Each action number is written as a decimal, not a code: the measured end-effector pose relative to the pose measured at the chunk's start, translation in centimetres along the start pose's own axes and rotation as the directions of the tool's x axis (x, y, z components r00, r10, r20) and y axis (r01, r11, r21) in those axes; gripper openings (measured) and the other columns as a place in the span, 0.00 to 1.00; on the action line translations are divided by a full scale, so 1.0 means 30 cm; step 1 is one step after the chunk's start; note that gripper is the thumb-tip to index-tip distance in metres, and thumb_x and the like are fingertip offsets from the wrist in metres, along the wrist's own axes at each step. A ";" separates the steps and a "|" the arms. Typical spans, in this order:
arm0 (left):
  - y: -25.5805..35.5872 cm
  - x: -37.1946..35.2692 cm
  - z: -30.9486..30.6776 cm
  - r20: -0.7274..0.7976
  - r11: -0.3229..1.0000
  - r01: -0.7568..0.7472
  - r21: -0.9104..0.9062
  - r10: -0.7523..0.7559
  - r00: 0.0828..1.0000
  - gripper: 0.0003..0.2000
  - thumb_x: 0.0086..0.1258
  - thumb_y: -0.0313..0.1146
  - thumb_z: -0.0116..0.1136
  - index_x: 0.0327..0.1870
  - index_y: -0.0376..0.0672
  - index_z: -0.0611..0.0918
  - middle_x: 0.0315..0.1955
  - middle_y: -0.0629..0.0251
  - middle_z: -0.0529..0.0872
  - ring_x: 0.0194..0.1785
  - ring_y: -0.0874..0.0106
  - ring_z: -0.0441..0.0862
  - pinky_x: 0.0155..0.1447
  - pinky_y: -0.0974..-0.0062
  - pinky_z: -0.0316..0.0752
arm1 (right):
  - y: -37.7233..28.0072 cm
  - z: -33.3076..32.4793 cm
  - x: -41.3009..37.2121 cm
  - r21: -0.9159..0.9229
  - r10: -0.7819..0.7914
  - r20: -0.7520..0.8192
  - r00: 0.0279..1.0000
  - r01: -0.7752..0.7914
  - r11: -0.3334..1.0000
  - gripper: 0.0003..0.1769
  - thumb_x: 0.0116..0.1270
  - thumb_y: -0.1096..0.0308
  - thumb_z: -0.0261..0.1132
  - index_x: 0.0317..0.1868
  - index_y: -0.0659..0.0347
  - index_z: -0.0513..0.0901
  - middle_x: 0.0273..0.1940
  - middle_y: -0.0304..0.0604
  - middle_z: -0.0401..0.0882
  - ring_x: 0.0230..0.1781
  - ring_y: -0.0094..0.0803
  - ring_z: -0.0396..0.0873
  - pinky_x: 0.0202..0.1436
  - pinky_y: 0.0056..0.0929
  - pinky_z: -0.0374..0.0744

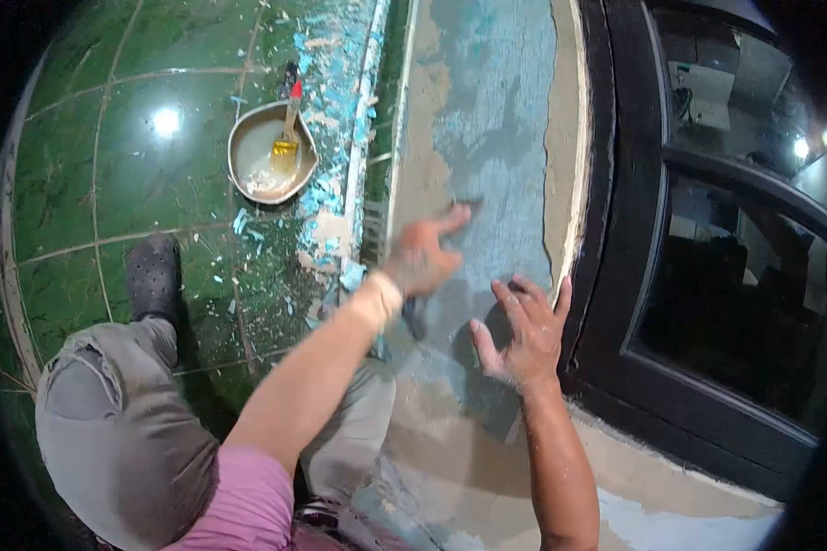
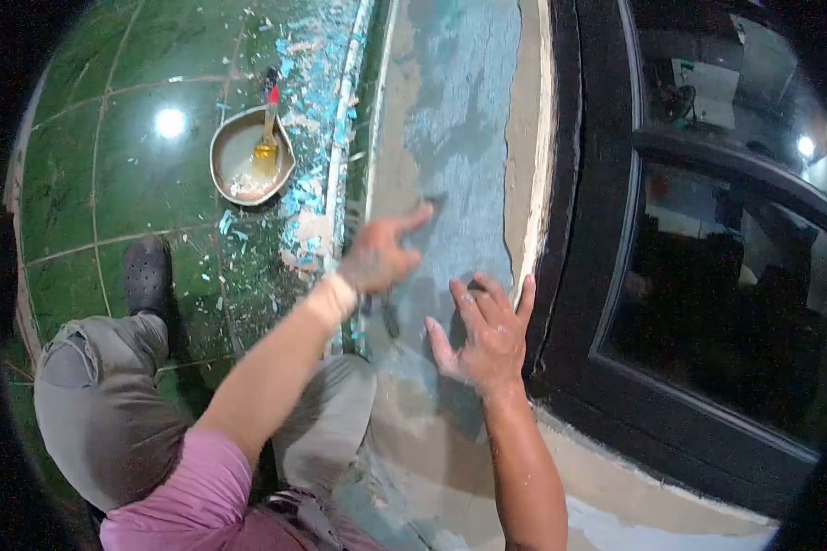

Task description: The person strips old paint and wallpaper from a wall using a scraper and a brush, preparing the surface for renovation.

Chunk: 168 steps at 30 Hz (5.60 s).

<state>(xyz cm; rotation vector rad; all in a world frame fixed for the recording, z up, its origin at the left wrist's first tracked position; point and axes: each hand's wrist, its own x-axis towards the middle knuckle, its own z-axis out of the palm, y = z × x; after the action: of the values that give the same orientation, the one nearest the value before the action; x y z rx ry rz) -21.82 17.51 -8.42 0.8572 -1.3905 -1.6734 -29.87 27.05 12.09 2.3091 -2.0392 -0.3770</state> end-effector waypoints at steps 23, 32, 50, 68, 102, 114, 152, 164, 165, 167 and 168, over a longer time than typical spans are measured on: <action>-0.076 0.018 -0.039 0.162 0.848 0.450 -0.279 -0.421 0.893 0.29 0.62 0.29 0.58 0.69 0.46 0.74 0.38 0.54 0.89 0.26 0.71 0.82 0.34 0.71 0.79 | 0.008 0.012 0.017 -0.003 -0.007 0.002 1.000 0.007 1.000 0.30 0.46 0.55 0.75 0.51 0.59 0.84 0.37 0.44 0.82 0.55 0.39 0.78 0.76 0.62 0.46; -0.152 -0.225 0.084 0.114 0.913 0.361 -0.193 -0.344 0.932 0.33 0.58 0.28 0.59 0.70 0.43 0.72 0.54 0.49 0.84 0.41 0.67 0.85 0.50 0.74 0.78 | 0.008 0.006 0.001 0.003 0.016 0.013 1.000 -0.016 1.000 0.29 0.48 0.55 0.74 0.51 0.58 0.84 0.38 0.44 0.82 0.55 0.39 0.79 0.76 0.62 0.47; -0.263 -0.378 0.087 0.192 0.882 0.438 -0.172 -0.406 0.893 0.28 0.61 0.29 0.57 0.67 0.41 0.75 0.63 0.48 0.77 0.66 0.59 0.77 0.70 0.74 0.68 | -0.013 0.011 -0.018 0.022 0.019 -0.061 0.998 -0.017 1.000 0.27 0.51 0.58 0.73 0.52 0.60 0.84 0.39 0.46 0.85 0.54 0.40 0.80 0.77 0.57 0.50; -0.275 -0.228 0.073 0.033 0.964 0.257 -0.075 -0.255 0.966 0.28 0.62 0.28 0.55 0.68 0.43 0.75 0.46 0.51 0.88 0.39 0.67 0.86 0.50 0.70 0.80 | -0.007 0.024 -0.018 0.011 0.023 -0.085 0.996 -0.023 1.000 0.28 0.51 0.56 0.73 0.52 0.60 0.84 0.37 0.46 0.84 0.50 0.40 0.81 0.76 0.56 0.51; -0.281 -0.181 0.069 0.042 0.959 0.282 0.039 -0.284 0.958 0.29 0.58 0.30 0.56 0.66 0.47 0.78 0.52 0.44 0.85 0.49 0.63 0.86 0.57 0.73 0.76 | 0.004 0.025 -0.020 0.027 0.021 -0.121 0.992 -0.018 0.999 0.26 0.50 0.56 0.74 0.49 0.59 0.85 0.36 0.44 0.84 0.48 0.38 0.82 0.77 0.52 0.52; -0.338 -0.582 0.181 0.148 0.976 0.215 -0.020 -0.210 0.966 0.27 0.59 0.27 0.56 0.64 0.41 0.78 0.60 0.48 0.81 0.65 0.59 0.78 0.68 0.72 0.70 | 0.006 0.031 -0.022 0.069 0.027 -0.148 0.989 -0.017 0.998 0.25 0.52 0.59 0.74 0.50 0.59 0.85 0.37 0.45 0.84 0.47 0.39 0.82 0.76 0.52 0.53; -0.284 -0.849 0.436 -0.064 0.914 0.402 0.051 -0.398 0.915 0.27 0.64 0.27 0.55 0.69 0.46 0.75 0.48 0.52 0.87 0.39 0.64 0.86 0.48 0.72 0.80 | 0.010 0.031 -0.019 0.135 0.054 -0.182 0.982 -0.029 0.990 0.24 0.56 0.60 0.71 0.53 0.58 0.84 0.36 0.44 0.83 0.39 0.37 0.83 0.77 0.48 0.54; -0.338 -0.655 0.340 0.171 0.455 0.785 -0.420 -0.810 0.561 0.26 0.65 0.25 0.56 0.68 0.46 0.77 0.33 0.61 0.87 0.23 0.75 0.76 0.29 0.74 0.73 | 0.011 0.028 -0.027 0.141 0.093 -0.177 0.980 -0.068 0.988 0.25 0.53 0.60 0.73 0.52 0.59 0.84 0.32 0.43 0.81 0.36 0.36 0.81 0.76 0.46 0.56; -0.335 -0.690 0.394 0.082 0.549 0.754 -0.361 -0.787 0.612 0.26 0.65 0.25 0.56 0.68 0.45 0.76 0.34 0.60 0.88 0.23 0.75 0.77 0.29 0.74 0.73 | 0.010 0.030 -0.018 0.143 0.089 -0.179 0.980 -0.064 0.988 0.25 0.53 0.60 0.73 0.52 0.59 0.84 0.32 0.43 0.81 0.36 0.36 0.81 0.76 0.46 0.56; -0.389 -0.790 0.496 -0.041 0.719 0.644 -0.259 -0.675 0.737 0.26 0.66 0.26 0.55 0.67 0.45 0.77 0.29 0.63 0.85 0.23 0.76 0.76 0.27 0.74 0.72 | 0.006 0.031 -0.024 0.150 0.107 -0.184 0.977 -0.079 0.985 0.25 0.53 0.61 0.73 0.51 0.60 0.84 0.32 0.43 0.81 0.35 0.36 0.81 0.75 0.46 0.57; -0.417 -0.840 0.548 -0.102 0.788 0.584 -0.194 -0.608 0.787 0.25 0.66 0.26 0.55 0.67 0.45 0.77 0.27 0.65 0.84 0.23 0.76 0.76 0.27 0.74 0.71 | 0.015 0.033 -0.010 0.148 0.082 -0.207 0.975 -0.052 0.988 0.25 0.53 0.61 0.73 0.51 0.60 0.84 0.31 0.43 0.81 0.35 0.36 0.81 0.75 0.46 0.57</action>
<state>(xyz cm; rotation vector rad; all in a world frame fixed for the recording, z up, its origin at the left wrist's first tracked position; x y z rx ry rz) -26.22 48.49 -17.48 1.4142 -0.9023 -2.0890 -30.56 27.41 11.26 2.2340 -2.0918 0.0197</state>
